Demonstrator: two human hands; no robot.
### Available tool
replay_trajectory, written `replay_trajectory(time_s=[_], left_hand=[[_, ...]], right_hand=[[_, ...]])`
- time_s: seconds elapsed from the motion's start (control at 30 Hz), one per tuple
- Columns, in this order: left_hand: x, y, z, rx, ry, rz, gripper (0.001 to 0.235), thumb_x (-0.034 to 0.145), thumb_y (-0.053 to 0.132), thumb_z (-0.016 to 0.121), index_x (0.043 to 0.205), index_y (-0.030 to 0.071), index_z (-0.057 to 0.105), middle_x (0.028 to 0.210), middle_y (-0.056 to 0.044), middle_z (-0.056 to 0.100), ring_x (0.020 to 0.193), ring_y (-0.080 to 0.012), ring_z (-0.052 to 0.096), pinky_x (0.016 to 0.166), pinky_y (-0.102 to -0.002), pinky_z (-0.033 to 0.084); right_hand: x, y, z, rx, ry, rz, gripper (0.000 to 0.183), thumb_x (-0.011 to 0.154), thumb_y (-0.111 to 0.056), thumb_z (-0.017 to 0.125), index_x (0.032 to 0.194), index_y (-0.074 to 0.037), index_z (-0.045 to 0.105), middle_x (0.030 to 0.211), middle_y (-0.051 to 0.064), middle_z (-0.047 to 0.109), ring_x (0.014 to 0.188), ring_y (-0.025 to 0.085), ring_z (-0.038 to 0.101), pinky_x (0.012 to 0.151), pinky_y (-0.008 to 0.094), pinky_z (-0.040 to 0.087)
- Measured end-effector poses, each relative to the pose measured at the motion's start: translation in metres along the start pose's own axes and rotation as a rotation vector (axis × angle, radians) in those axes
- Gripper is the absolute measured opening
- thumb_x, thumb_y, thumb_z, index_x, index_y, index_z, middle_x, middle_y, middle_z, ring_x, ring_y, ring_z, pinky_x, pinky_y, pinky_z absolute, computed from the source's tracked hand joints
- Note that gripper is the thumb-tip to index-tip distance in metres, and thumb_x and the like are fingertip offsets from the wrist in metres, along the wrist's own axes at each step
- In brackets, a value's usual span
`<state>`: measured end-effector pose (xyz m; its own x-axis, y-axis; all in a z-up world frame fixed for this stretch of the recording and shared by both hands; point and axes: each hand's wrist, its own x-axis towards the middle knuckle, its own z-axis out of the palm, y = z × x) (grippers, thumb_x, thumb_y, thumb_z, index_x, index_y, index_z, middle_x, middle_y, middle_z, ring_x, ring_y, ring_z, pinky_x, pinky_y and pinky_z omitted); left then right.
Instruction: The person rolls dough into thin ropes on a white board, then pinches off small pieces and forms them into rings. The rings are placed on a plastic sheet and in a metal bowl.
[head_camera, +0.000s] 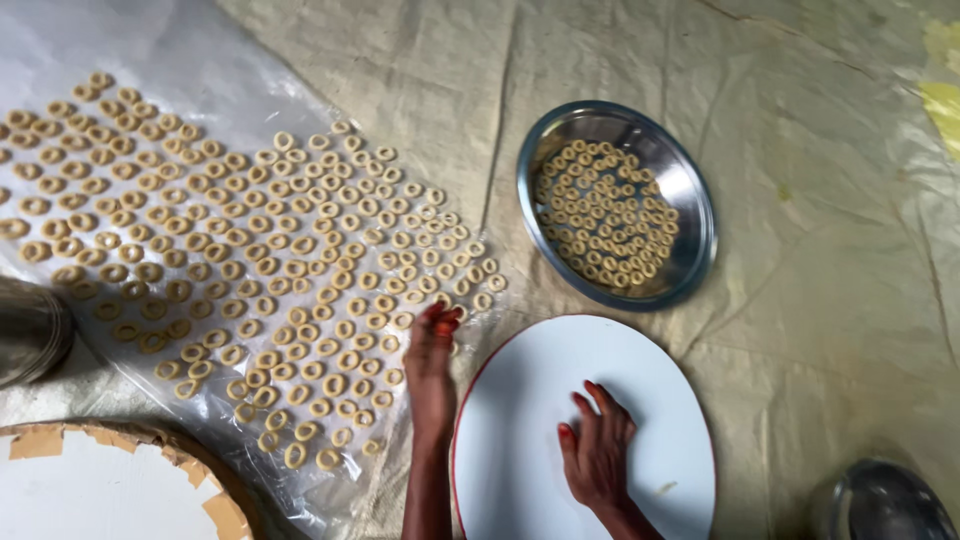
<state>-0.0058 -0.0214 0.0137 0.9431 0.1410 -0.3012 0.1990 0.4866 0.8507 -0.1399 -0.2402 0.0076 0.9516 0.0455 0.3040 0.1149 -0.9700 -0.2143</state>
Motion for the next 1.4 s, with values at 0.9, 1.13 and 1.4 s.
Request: replay_trajectory(time_s=[0.9, 1.13, 1.4], left_hand=[[-0.181, -0.050, 0.073, 2.161, -0.864, -0.031, 0.162, 0.057, 0.072, 0.091, 0.162, 0.002, -0.010, 0.170, -0.026, -0.015, 0.157, -0.0424, -0.013, 0.126, -0.057, 0.013], [-0.212, -0.087, 0.075, 2.260, -0.775, 0.154, 0.144, 0.069, 0.053, 0.094, 0.161, -0.001, -0.002, 0.167, -0.031, -0.007, 0.153, -0.0497, -0.002, 0.116, -0.056, 0.033], [-0.215, -0.108, 0.087, 2.429, -0.769, 0.032, 0.119, 0.085, 0.027, 0.086, 0.161, -0.010, 0.002, 0.166, -0.037, 0.002, 0.151, -0.0545, 0.010, 0.105, -0.043, 0.051]], right_hand=[[-0.052, 0.012, 0.006, 0.207, 0.011, 0.044, 0.044, 0.103, -0.019, 0.049, 0.143, -0.003, 0.049, 0.147, 0.023, 0.050, 0.143, 0.040, 0.042, 0.121, 0.053, 0.028], [-0.103, 0.009, -0.022, 0.433, 0.111, 0.242, 0.053, 0.097, -0.019, 0.048, 0.147, -0.001, 0.044, 0.150, 0.024, 0.049, 0.139, 0.042, 0.048, 0.117, 0.049, 0.039], [-0.122, 0.070, -0.087, 0.528, 0.308, 0.401, 0.068, 0.085, 0.001, 0.070, 0.146, -0.008, 0.043, 0.151, 0.012, 0.054, 0.129, 0.028, 0.061, 0.110, 0.038, 0.048]])
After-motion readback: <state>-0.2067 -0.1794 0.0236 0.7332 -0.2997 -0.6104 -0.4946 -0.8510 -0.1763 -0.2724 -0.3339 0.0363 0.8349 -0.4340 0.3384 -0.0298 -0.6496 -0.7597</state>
